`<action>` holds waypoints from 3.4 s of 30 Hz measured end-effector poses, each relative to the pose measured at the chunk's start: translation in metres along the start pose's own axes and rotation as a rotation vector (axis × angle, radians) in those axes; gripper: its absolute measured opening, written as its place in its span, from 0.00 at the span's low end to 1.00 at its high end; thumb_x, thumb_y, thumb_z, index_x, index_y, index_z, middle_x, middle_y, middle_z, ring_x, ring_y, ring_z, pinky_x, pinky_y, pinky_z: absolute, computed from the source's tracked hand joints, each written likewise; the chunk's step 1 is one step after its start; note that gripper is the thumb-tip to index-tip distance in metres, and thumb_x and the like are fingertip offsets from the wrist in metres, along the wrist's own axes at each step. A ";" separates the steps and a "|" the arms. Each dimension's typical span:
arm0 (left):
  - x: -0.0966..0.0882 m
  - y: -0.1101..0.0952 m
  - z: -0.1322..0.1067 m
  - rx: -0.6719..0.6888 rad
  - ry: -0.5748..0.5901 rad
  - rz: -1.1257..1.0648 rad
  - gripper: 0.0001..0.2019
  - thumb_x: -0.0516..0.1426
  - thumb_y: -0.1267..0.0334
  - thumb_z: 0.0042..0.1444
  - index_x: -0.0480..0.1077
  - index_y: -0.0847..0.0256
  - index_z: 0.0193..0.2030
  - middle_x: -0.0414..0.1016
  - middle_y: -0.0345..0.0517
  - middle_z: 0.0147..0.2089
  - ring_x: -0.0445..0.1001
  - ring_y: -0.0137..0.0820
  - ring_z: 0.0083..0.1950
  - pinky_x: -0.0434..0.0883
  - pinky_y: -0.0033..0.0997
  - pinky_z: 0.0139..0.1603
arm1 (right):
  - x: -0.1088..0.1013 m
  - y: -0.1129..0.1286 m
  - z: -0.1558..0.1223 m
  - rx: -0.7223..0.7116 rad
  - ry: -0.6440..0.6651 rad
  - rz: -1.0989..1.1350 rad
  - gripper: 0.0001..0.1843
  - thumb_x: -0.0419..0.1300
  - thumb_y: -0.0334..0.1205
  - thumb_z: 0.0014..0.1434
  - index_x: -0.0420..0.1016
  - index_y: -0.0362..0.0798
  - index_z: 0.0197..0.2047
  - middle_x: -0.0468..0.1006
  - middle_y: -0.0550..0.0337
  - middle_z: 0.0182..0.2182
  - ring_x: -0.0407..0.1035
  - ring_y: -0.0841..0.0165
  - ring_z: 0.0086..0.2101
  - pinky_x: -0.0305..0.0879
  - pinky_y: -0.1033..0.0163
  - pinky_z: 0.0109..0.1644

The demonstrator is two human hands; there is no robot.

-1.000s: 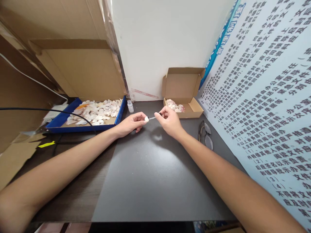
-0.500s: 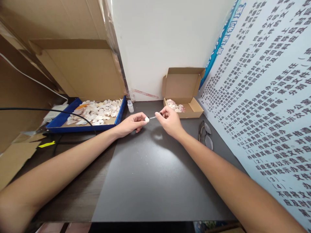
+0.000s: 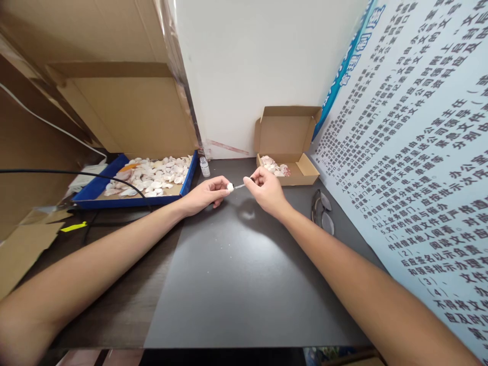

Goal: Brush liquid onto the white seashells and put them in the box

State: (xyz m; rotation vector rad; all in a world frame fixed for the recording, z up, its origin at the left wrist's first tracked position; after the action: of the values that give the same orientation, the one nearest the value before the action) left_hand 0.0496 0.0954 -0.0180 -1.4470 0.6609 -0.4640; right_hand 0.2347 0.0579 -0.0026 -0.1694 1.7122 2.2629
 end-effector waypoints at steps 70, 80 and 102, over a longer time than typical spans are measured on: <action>0.000 0.005 0.005 -0.135 -0.080 -0.057 0.08 0.60 0.64 0.55 0.64 0.61 0.36 0.70 0.38 0.25 0.70 0.23 0.26 0.65 0.20 0.24 | 0.008 -0.009 0.000 0.230 0.050 0.277 0.24 0.67 0.57 0.49 0.60 0.49 0.30 0.61 0.69 0.19 0.56 0.77 0.18 0.50 0.70 0.20; 0.003 -0.008 0.012 -0.342 -0.066 0.191 0.09 0.61 0.66 0.51 0.67 0.63 0.38 0.71 0.41 0.28 0.69 0.24 0.25 0.64 0.21 0.21 | 0.004 -0.015 -0.001 0.156 -0.017 0.064 0.16 0.63 0.51 0.55 0.64 0.48 0.31 0.66 0.68 0.18 0.59 0.74 0.20 0.55 0.66 0.27; 0.002 -0.018 0.004 -0.408 -0.025 0.524 0.12 0.57 0.66 0.51 0.62 0.60 0.43 0.70 0.38 0.29 0.67 0.26 0.23 0.60 0.26 0.20 | 0.012 -0.018 -0.008 0.127 0.050 -0.062 0.15 0.61 0.50 0.53 0.65 0.48 0.31 0.67 0.65 0.23 0.61 0.72 0.24 0.58 0.63 0.31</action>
State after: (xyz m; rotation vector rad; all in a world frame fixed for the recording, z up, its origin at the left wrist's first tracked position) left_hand 0.0550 0.0953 -0.0006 -1.5760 1.1194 0.1072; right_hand 0.2279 0.0565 -0.0252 -0.2493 1.8426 2.1154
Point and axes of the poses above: each hand's wrist, its own z-axis towards the middle knuckle, its own x-axis out of the palm, y = z × x, the point moved 3 cm from there along z, towards the middle knuckle
